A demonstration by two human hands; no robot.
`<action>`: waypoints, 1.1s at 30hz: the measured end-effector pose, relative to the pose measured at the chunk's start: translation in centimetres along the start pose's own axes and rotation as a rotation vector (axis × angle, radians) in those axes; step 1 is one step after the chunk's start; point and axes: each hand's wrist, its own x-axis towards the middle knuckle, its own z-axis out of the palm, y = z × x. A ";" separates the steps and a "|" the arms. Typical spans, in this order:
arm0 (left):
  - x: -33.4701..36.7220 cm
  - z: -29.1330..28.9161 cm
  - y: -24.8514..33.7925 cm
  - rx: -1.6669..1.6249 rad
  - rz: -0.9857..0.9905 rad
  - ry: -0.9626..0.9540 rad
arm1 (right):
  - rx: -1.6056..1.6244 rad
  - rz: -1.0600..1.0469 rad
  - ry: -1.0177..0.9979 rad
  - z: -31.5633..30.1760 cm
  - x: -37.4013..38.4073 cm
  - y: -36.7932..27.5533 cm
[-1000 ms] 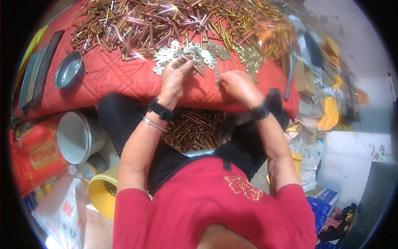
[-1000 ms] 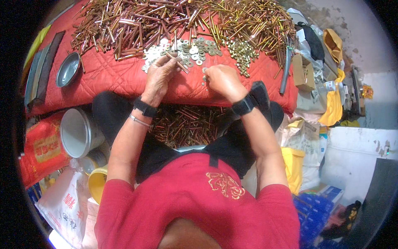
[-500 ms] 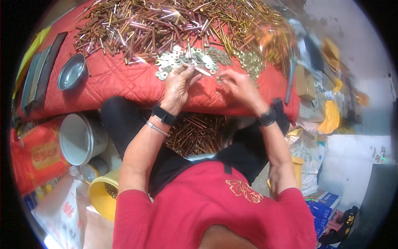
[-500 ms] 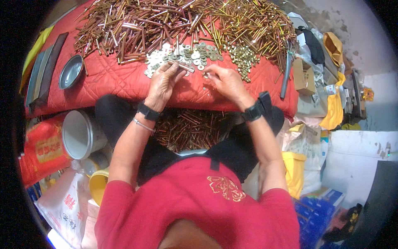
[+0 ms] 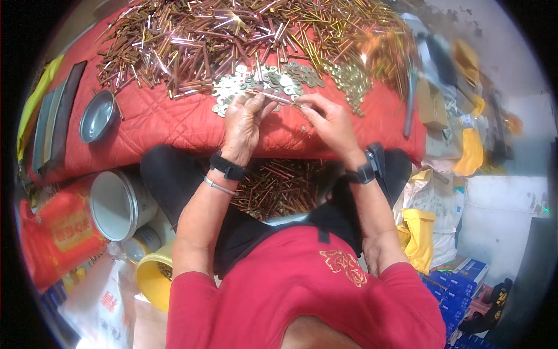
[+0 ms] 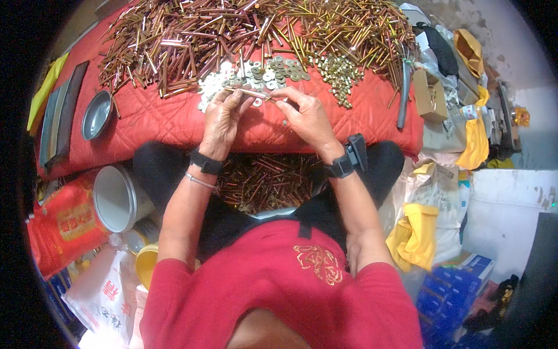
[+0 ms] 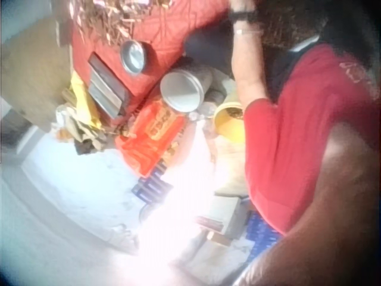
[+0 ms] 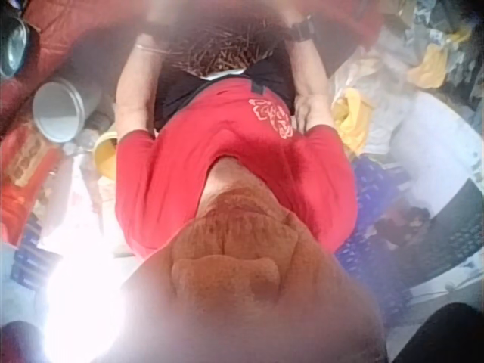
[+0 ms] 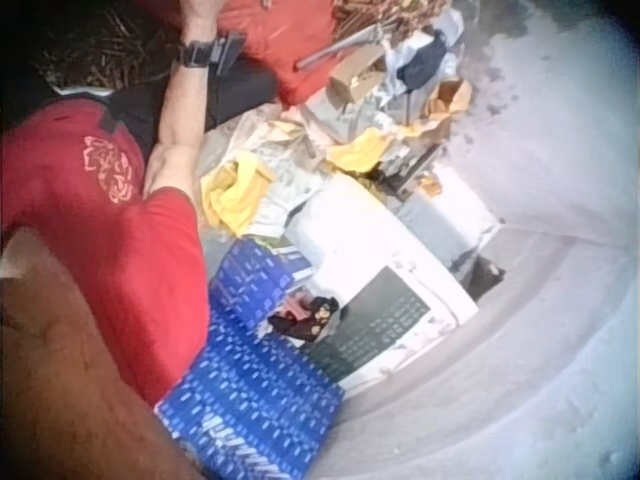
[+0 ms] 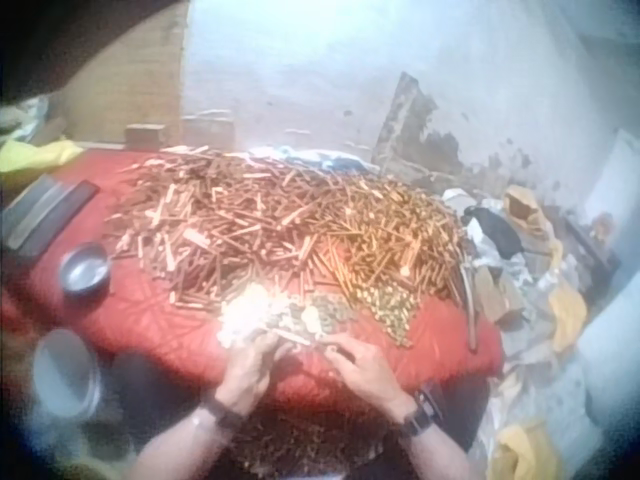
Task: Assembling metal washers and nuts onto threaded rods.
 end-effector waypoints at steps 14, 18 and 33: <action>-0.9 0.5 -1.4 -0.014 -0.200 -0.020 | 0.094 -0.250 0.345 4.2 2.7 -0.7; -1.5 1.8 -2.0 0.007 -0.185 -0.011 | 0.189 -0.180 0.258 2.8 2.9 0.5; -1.8 2.7 -1.5 0.823 0.403 -0.254 | -0.600 -0.286 0.315 -4.8 2.5 7.7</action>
